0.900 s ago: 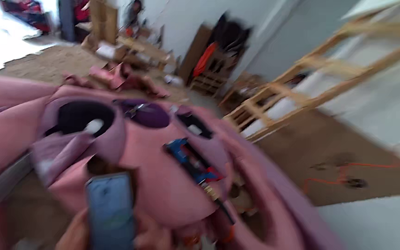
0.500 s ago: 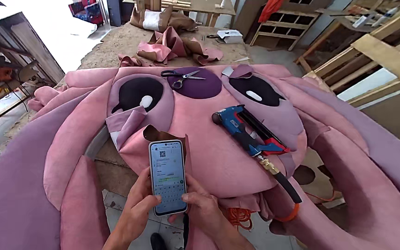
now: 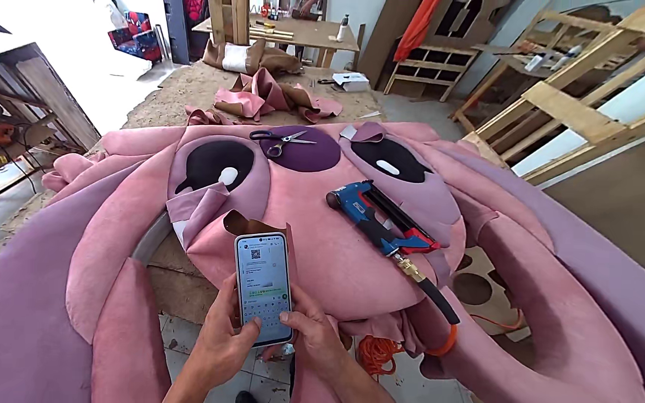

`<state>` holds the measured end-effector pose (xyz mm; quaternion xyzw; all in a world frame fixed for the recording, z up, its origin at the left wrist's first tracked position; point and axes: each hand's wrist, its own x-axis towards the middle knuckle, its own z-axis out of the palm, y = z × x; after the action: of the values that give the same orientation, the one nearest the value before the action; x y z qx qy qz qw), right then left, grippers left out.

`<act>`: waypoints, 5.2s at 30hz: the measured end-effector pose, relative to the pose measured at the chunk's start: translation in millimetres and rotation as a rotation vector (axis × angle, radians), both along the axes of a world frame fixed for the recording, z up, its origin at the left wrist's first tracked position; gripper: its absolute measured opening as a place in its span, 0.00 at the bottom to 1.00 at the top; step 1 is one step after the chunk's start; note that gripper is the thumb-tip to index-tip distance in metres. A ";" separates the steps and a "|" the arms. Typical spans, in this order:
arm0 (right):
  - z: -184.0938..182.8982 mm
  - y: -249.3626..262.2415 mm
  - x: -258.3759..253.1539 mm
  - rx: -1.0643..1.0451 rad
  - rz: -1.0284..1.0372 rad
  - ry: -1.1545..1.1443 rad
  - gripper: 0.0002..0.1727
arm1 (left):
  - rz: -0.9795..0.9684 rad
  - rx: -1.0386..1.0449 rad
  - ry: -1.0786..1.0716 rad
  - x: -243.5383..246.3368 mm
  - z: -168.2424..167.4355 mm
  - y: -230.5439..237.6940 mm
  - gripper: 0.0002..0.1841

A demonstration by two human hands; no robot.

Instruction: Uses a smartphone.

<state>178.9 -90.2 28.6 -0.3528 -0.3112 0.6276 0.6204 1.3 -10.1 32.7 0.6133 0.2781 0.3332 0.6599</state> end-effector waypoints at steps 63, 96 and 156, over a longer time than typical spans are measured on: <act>3.1 0.7 -6.0 -0.042 -0.041 -0.105 0.28 | 0.059 -0.003 -0.025 5.6 -5.6 0.2 0.38; 2.7 -0.6 -9.8 -0.003 -0.077 -0.147 0.30 | -0.002 -0.043 -0.101 1.9 -4.7 1.9 0.38; -8.5 0.5 -10.5 0.047 -0.113 0.002 0.24 | -0.036 -0.026 -0.180 -2.9 -3.7 6.3 0.30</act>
<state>168.4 -89.7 20.2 -0.3545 -0.3050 0.5845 0.6631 -1.6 -3.8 29.0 0.5771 0.2111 0.3713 0.6961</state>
